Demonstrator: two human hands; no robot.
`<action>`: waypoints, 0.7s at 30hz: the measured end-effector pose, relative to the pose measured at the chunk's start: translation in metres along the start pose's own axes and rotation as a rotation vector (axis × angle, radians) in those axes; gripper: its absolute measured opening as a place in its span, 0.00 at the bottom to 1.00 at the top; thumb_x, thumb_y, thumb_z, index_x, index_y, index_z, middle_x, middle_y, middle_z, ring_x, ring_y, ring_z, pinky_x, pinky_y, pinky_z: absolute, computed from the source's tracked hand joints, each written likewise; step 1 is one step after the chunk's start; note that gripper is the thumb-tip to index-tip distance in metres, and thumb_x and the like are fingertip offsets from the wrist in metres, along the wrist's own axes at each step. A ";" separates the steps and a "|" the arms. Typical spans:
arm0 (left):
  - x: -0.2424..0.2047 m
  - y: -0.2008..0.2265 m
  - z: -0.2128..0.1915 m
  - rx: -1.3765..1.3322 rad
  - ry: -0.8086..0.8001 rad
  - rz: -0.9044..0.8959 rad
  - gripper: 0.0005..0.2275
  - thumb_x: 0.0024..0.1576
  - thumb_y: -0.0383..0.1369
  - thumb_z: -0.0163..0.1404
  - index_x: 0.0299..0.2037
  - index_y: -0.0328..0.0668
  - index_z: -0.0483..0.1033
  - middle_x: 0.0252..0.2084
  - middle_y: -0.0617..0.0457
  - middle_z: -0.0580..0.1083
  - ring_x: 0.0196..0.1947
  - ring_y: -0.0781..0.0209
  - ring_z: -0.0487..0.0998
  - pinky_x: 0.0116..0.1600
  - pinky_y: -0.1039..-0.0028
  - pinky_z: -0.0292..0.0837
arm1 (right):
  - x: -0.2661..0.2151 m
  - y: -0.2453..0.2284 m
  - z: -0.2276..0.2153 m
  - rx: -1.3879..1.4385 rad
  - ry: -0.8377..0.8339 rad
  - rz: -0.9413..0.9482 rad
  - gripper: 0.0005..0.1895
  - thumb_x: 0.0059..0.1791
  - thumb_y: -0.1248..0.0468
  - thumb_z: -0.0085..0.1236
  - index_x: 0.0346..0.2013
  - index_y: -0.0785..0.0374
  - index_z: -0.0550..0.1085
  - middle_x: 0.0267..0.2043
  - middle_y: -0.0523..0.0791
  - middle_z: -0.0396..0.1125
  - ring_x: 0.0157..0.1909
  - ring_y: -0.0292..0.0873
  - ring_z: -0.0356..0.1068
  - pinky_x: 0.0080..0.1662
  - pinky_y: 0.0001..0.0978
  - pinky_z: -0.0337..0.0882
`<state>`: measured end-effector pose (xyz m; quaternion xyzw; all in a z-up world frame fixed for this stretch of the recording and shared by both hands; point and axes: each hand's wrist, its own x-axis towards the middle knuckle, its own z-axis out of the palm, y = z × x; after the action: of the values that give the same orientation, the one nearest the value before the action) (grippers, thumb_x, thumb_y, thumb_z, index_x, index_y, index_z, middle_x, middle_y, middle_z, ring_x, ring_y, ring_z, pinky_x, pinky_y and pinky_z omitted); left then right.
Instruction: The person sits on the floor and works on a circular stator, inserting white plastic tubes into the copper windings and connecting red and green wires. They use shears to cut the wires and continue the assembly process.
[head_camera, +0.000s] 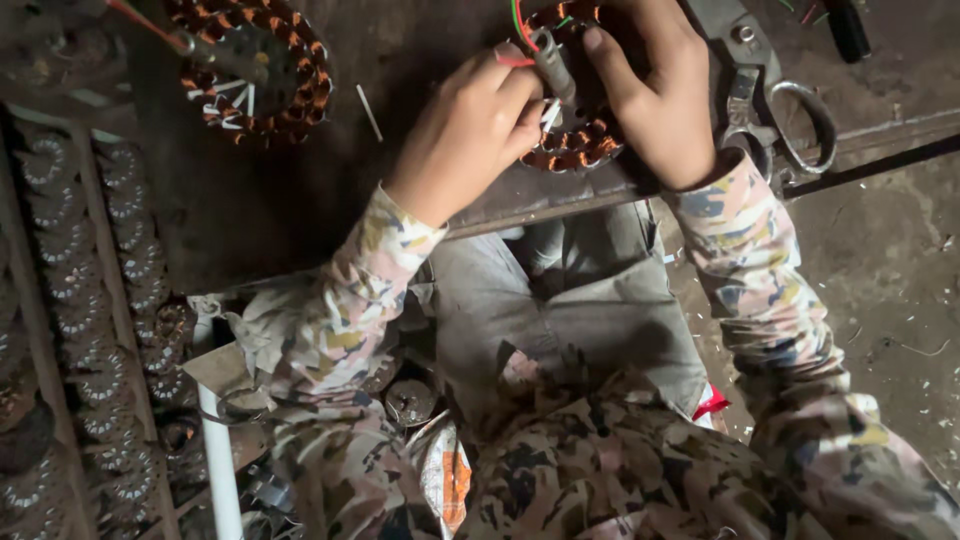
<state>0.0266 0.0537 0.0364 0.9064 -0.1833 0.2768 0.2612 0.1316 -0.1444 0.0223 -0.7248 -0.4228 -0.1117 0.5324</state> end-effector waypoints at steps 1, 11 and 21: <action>-0.002 0.001 0.001 0.003 0.004 -0.024 0.08 0.56 0.25 0.58 0.40 0.35 0.72 0.46 0.43 0.72 0.45 0.42 0.76 0.51 0.58 0.73 | 0.000 0.000 0.001 0.001 -0.007 0.051 0.10 0.58 0.71 0.54 0.54 0.70 0.72 0.49 0.55 0.70 0.49 0.54 0.74 0.51 0.39 0.71; -0.004 0.002 -0.002 -0.192 -0.006 -0.163 0.06 0.62 0.25 0.59 0.46 0.36 0.77 0.48 0.48 0.74 0.45 0.50 0.79 0.51 0.65 0.75 | 0.002 -0.004 -0.002 -0.027 -0.032 0.085 0.09 0.58 0.72 0.54 0.52 0.72 0.71 0.48 0.56 0.69 0.48 0.54 0.73 0.52 0.38 0.71; -0.002 0.006 0.002 -0.231 0.005 -0.226 0.09 0.59 0.22 0.58 0.47 0.34 0.75 0.46 0.48 0.72 0.41 0.53 0.78 0.47 0.66 0.75 | 0.009 -0.016 -0.003 -0.056 -0.046 0.075 0.09 0.56 0.73 0.53 0.52 0.72 0.71 0.50 0.57 0.68 0.50 0.57 0.71 0.52 0.39 0.70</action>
<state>0.0231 0.0478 0.0364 0.8845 -0.1099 0.2250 0.3937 0.1267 -0.1416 0.0399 -0.7573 -0.4041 -0.0866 0.5057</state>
